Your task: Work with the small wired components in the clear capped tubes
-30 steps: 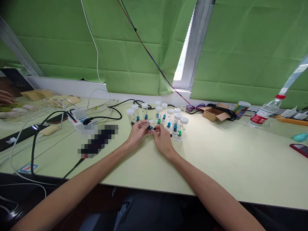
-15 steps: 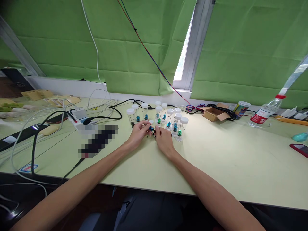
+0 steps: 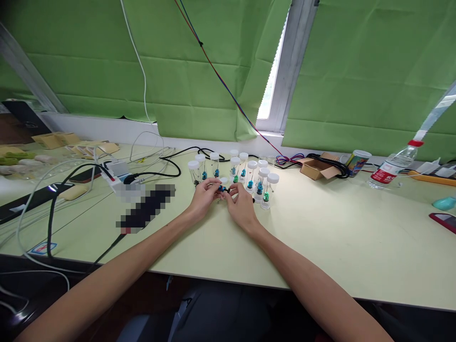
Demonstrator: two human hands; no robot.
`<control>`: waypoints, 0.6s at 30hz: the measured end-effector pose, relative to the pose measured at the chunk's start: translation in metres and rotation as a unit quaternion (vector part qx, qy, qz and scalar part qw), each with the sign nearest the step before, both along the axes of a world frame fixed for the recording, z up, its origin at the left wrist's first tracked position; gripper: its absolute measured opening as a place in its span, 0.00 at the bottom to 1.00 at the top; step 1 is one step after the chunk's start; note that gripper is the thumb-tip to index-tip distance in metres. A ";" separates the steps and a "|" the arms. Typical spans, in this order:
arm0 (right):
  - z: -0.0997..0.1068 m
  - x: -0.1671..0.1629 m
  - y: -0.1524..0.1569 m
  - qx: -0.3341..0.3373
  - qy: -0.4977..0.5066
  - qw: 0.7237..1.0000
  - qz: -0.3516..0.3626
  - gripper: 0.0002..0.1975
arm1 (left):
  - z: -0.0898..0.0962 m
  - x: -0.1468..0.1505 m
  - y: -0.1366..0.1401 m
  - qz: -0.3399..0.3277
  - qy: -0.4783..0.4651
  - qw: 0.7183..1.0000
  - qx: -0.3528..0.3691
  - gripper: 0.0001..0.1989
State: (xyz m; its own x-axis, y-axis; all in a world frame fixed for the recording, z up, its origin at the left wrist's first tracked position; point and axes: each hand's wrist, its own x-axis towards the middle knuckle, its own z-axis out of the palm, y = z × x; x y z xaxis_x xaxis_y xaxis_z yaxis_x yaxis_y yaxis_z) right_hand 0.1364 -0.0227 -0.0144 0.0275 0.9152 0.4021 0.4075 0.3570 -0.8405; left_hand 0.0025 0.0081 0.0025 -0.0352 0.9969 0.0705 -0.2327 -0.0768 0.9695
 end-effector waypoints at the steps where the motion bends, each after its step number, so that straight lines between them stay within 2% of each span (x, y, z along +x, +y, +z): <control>1: 0.000 0.000 0.000 0.003 -0.001 1.000 0.000 0.14 | 0.000 0.000 0.000 -0.002 0.000 1.000 0.000 0.02; 9: -0.003 0.002 0.004 0.004 0.008 1.000 0.002 0.12 | 0.000 -0.001 0.000 -0.025 0.013 1.000 0.001 0.01; 18: 0.000 0.003 0.005 -0.019 -0.057 0.998 -0.020 0.24 | 0.003 -0.001 -0.004 -0.052 0.012 0.999 0.001 0.02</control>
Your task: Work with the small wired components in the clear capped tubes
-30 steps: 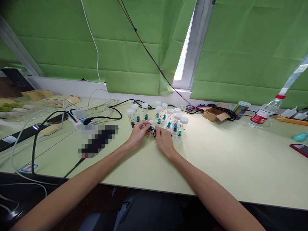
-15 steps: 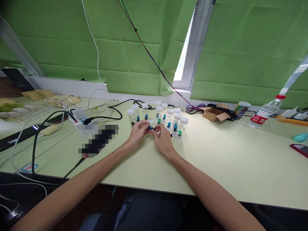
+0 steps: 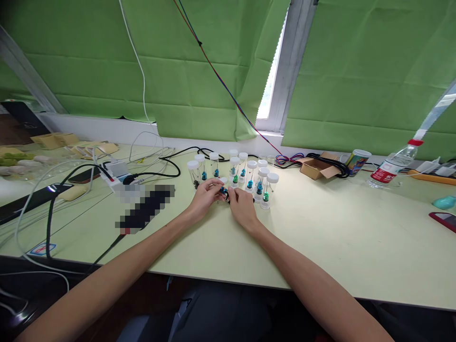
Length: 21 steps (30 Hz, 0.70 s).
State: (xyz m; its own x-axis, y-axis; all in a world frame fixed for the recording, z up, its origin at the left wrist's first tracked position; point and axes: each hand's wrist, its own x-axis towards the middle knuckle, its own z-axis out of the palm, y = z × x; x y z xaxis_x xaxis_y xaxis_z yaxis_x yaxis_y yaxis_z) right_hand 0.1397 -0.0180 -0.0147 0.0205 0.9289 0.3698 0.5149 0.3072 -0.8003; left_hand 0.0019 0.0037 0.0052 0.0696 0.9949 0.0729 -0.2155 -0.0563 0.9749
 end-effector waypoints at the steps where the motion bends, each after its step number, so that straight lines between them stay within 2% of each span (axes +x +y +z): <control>1: 0.000 0.000 0.000 -0.004 0.001 1.000 0.002 0.25 | 0.000 0.000 0.000 -0.002 0.003 1.000 0.000 0.02; 9: -0.001 -0.001 0.000 -0.004 0.000 1.000 -0.010 0.29 | -0.001 0.000 0.001 -0.007 0.005 1.000 0.001 0.05; 16: 0.002 -0.002 -0.004 0.005 0.054 0.998 0.011 0.17 | -0.004 0.000 0.005 0.018 -0.013 1.000 0.001 0.05; 21: 0.003 -0.003 -0.007 0.017 0.044 0.999 0.021 0.16 | -0.002 0.000 0.004 0.045 -0.013 0.999 -0.005 0.03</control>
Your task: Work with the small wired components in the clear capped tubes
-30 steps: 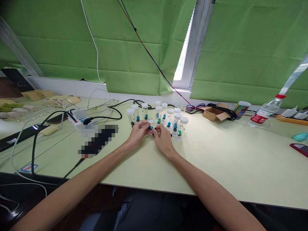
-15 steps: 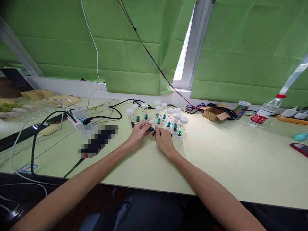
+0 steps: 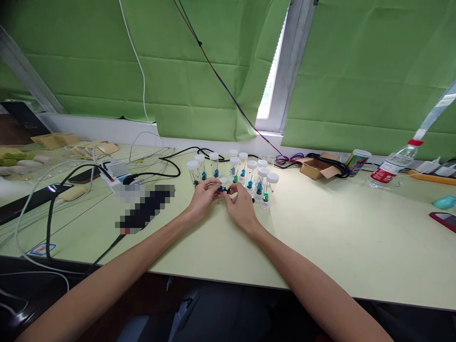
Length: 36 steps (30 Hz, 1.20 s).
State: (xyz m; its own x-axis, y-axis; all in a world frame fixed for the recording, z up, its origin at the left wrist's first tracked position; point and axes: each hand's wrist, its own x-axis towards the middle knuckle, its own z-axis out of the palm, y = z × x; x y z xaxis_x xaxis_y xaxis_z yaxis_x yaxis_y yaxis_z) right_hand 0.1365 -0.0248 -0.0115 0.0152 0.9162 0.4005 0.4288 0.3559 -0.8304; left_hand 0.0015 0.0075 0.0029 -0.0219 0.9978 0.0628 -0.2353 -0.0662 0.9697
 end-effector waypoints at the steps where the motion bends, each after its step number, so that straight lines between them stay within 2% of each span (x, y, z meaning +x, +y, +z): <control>1: 0.000 0.000 0.000 0.002 0.000 1.000 0.002 0.15 | 0.001 0.000 -0.001 0.001 0.001 1.000 -0.001 0.03; 28: -0.004 0.000 0.004 0.021 0.033 0.999 -0.001 0.11 | -0.001 -0.001 0.001 -0.029 0.013 1.000 -0.002 0.03; 36: -0.004 0.001 0.004 0.019 0.044 0.999 0.004 0.15 | 0.000 0.000 -0.001 -0.041 0.014 0.999 -0.004 0.03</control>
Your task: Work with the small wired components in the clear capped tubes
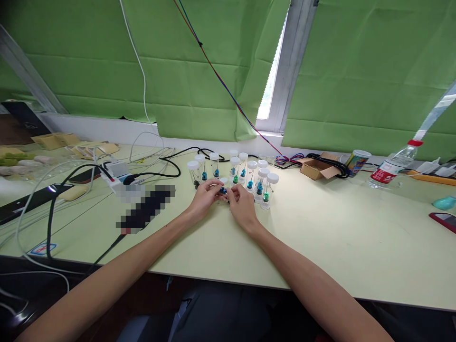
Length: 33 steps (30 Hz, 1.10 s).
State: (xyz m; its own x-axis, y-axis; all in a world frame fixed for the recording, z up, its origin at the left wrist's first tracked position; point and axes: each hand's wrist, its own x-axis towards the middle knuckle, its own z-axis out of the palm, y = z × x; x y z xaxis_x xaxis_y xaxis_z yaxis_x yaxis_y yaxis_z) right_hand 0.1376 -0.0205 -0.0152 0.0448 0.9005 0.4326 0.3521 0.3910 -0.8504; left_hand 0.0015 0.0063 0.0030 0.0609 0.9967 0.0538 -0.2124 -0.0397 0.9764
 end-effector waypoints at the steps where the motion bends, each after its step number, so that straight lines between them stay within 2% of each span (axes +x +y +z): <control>1: 0.001 0.000 0.000 -0.003 -0.001 1.000 0.001 0.15 | 0.000 0.000 0.000 -0.001 -0.001 1.000 0.000 0.03; 10: 0.001 0.002 0.001 -0.034 -0.061 0.997 -0.030 0.24 | -0.001 0.001 -0.001 0.002 0.003 1.000 -0.006 0.02; 15: 0.003 0.001 -0.002 -0.014 -0.041 0.998 -0.041 0.15 | -0.002 0.001 0.001 0.014 -0.002 1.000 -0.004 0.02; 20: 0.004 -0.001 -0.005 -0.007 -0.045 0.999 -0.020 0.14 | -0.003 0.000 0.002 0.043 -0.006 0.999 0.000 0.03; 33: -0.002 -0.001 0.002 0.006 -0.014 1.000 -0.016 0.10 | -0.002 -0.001 0.001 0.007 0.010 1.000 0.001 0.02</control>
State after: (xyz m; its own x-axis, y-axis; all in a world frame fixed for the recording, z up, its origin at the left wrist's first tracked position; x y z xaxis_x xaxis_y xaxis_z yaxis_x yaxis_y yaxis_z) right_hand 0.1370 -0.0187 -0.0167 0.0614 0.8932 0.4454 0.3882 0.3897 -0.8351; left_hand 0.0009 0.0077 0.0009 0.0481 0.9974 0.0539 -0.1922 -0.0438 0.9804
